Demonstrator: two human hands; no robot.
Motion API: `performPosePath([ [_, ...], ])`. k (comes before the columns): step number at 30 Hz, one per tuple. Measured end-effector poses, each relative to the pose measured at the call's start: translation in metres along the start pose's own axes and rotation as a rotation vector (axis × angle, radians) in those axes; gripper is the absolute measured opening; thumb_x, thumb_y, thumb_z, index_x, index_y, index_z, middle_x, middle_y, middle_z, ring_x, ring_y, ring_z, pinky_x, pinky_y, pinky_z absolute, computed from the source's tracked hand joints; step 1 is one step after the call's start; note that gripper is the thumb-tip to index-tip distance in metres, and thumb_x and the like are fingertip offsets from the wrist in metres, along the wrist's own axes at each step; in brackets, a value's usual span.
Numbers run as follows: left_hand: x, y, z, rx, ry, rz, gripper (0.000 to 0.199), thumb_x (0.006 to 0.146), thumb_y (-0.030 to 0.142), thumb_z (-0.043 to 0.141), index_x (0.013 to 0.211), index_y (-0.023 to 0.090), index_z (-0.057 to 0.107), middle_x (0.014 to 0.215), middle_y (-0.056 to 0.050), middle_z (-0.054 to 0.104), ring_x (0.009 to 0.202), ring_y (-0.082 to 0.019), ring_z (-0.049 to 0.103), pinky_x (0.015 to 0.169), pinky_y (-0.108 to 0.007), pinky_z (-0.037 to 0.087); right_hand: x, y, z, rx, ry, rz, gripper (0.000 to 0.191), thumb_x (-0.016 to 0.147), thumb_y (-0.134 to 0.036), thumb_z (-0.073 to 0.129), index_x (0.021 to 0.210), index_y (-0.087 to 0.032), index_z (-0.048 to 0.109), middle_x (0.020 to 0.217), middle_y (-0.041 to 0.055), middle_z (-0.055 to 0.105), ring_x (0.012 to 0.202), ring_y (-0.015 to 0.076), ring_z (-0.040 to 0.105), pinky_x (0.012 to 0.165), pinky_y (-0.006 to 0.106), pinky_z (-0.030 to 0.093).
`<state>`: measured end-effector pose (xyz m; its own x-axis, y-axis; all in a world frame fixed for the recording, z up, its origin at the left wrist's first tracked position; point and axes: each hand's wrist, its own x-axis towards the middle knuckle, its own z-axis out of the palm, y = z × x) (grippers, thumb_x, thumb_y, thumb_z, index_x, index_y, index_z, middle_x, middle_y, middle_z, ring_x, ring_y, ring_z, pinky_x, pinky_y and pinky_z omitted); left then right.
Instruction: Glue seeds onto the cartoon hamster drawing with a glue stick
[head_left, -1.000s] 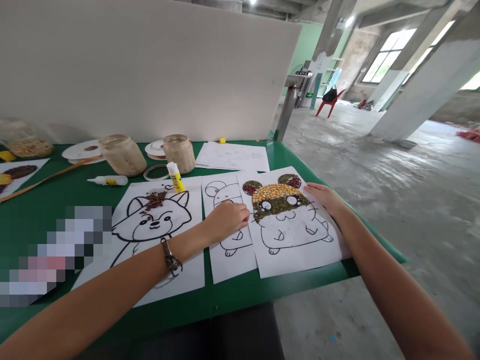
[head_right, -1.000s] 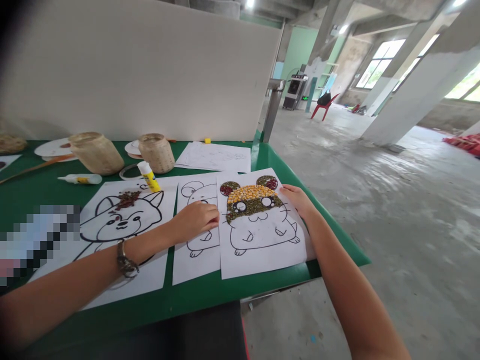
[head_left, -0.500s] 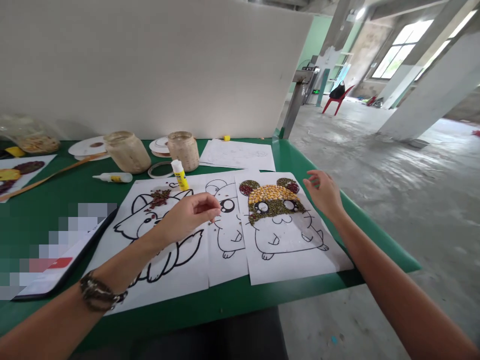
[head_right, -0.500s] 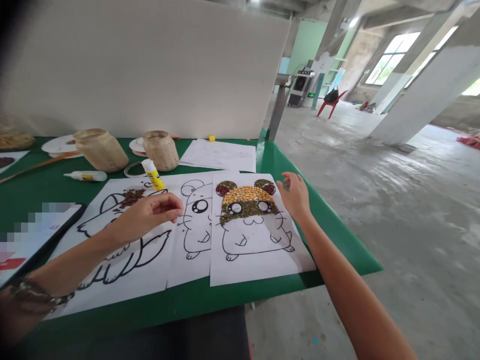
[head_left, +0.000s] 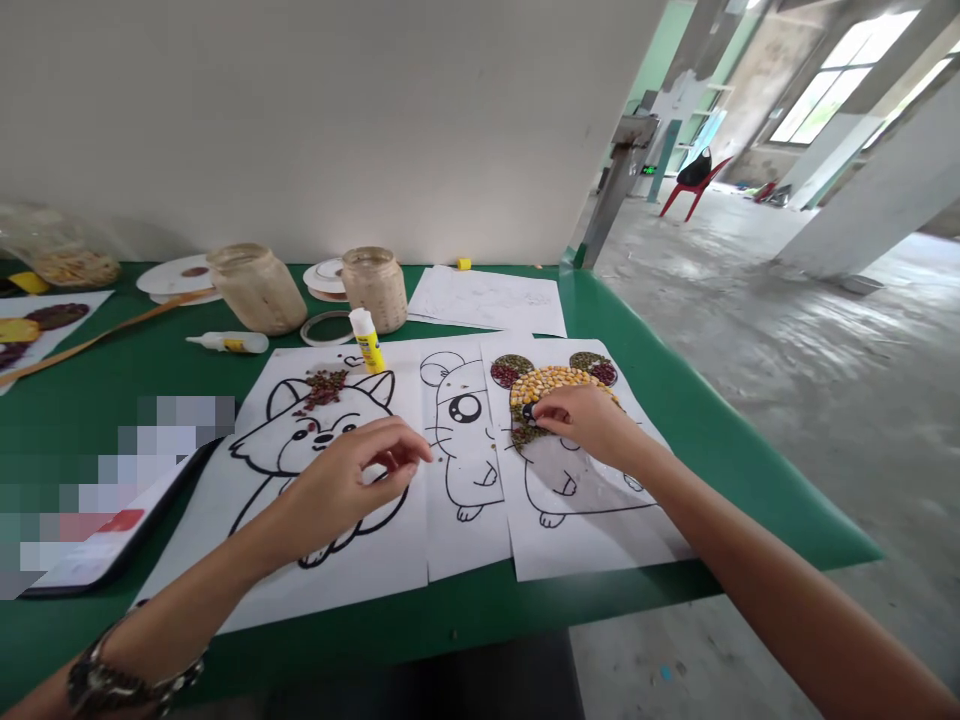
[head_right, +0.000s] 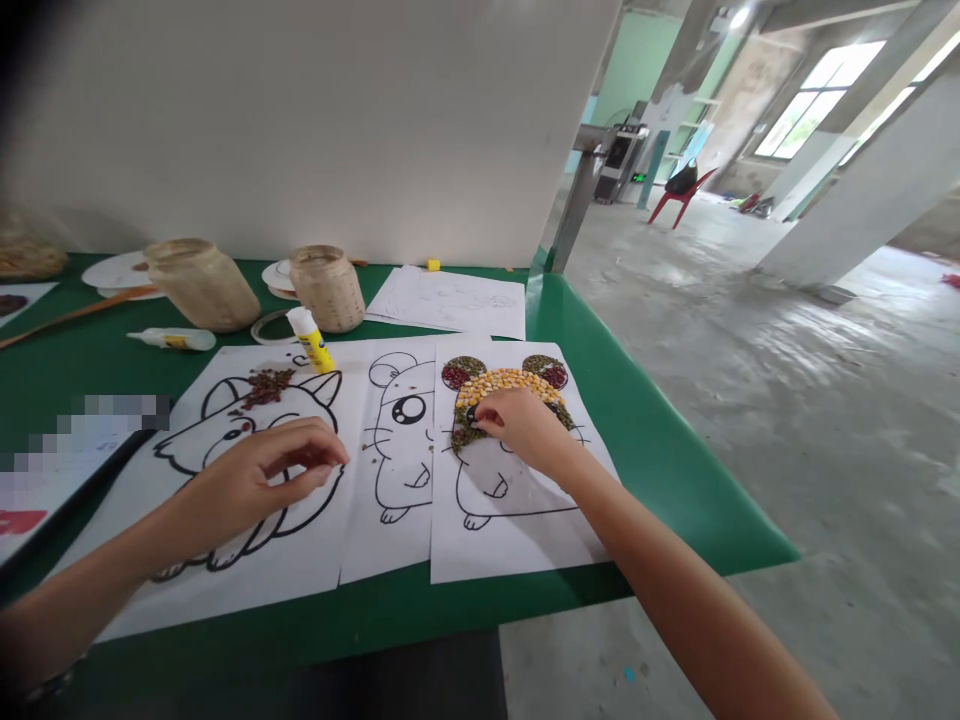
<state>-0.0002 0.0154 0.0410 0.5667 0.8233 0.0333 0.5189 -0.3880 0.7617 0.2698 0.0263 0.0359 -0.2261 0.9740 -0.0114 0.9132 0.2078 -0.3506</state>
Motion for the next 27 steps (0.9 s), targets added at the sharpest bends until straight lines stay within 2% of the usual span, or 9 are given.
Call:
performPosePath([
  [2,-0.001,-0.007,-0.002,0.077,0.029,-0.024,0.018,0.081,0.032,0.044,0.083,0.023,0.059,0.081,-0.001,0.059,0.070,-0.014,0.055,0.061,-0.022,0.044,0.001,-0.001,0.000,-0.006,-0.002,-0.004,0.014,0.076,-0.014,0.052,0.072,-0.016,0.065,0.074,0.0037,0.066,0.067,0.0136,0.058,0.063,0.026,0.043],
  [7,-0.007,-0.022,-0.001,0.400,-0.089,-0.069,0.021,0.082,0.029,0.039,0.083,0.020,0.058,0.077,-0.003,0.060,0.063,-0.016,0.056,0.055,-0.026,0.042,0.000,-0.005,-0.002,-0.026,0.045,-0.012,0.016,0.076,-0.011,0.050,0.067,-0.015,0.063,0.070,0.0033,0.064,0.062,0.0119,0.055,0.059,0.025,0.042],
  [9,-0.009,-0.024,-0.002,0.454,-0.085,-0.073,0.021,0.081,0.027,0.039,0.084,0.019,0.058,0.084,-0.004,0.060,0.068,-0.017,0.057,0.056,-0.027,0.043,-0.002,-0.007,-0.006,0.005,0.107,-0.037,0.017,0.078,-0.015,0.049,0.070,-0.016,0.063,0.073,0.0034,0.065,0.062,0.0120,0.056,0.058,0.025,0.043],
  [12,-0.003,-0.027,-0.008,0.446,0.105,-0.075,0.023,0.077,0.027,0.045,0.096,0.021,0.056,0.100,-0.007,0.059,0.089,-0.023,0.056,0.065,-0.032,0.047,-0.004,-0.014,-0.012,0.074,0.204,-0.072,0.018,0.080,-0.023,0.048,0.075,-0.018,0.064,0.081,0.0036,0.067,0.064,0.0125,0.058,0.057,0.026,0.044],
  [15,0.020,-0.037,-0.020,0.254,0.512,-0.131,0.042,0.072,0.030,0.053,0.112,0.019,0.045,0.110,-0.009,0.052,0.101,-0.024,0.052,0.079,-0.037,0.047,-0.004,-0.027,-0.015,0.144,0.228,-0.103,0.017,0.080,-0.025,0.049,0.077,-0.019,0.065,0.086,0.0040,0.068,0.066,0.0128,0.060,0.059,0.026,0.046],
  [17,0.041,-0.045,-0.027,0.102,0.661,-0.209,0.056,0.067,0.032,0.059,0.118,0.017,0.040,0.122,-0.012,0.044,0.112,-0.025,0.046,0.086,-0.038,0.045,-0.005,-0.037,-0.015,0.188,0.222,-0.132,0.017,0.079,-0.024,0.049,0.076,-0.019,0.064,0.083,0.0036,0.068,0.066,0.0124,0.060,0.060,0.026,0.047],
  [21,0.079,-0.056,-0.035,0.065,0.656,-0.247,0.050,0.063,0.032,0.063,0.107,0.014,0.048,0.119,-0.014,0.048,0.120,-0.030,0.039,0.097,-0.042,0.035,-0.007,-0.051,-0.014,0.267,0.230,-0.163,0.015,0.079,-0.023,0.049,0.074,-0.019,0.064,0.076,0.0021,0.067,0.063,0.0114,0.059,0.058,0.026,0.047],
  [24,0.094,-0.059,-0.032,0.043,0.648,-0.259,0.028,0.071,0.031,0.053,0.093,0.013,0.053,0.102,-0.015,0.059,0.104,-0.031,0.052,0.089,-0.044,0.040,-0.008,-0.052,-0.014,0.307,0.257,-0.144,0.014,0.078,-0.022,0.050,0.075,-0.019,0.063,0.075,0.0024,0.067,0.063,0.0115,0.059,0.058,0.027,0.048],
  [27,0.097,-0.059,-0.028,0.014,0.643,-0.220,0.023,0.076,0.030,0.046,0.091,0.013,0.052,0.097,-0.015,0.061,0.098,-0.029,0.056,0.085,-0.042,0.042,-0.003,-0.047,-0.013,0.356,0.258,-0.082,0.011,0.076,-0.021,0.052,0.074,-0.018,0.062,0.075,0.0032,0.067,0.063,0.0124,0.060,0.060,0.029,0.049],
])
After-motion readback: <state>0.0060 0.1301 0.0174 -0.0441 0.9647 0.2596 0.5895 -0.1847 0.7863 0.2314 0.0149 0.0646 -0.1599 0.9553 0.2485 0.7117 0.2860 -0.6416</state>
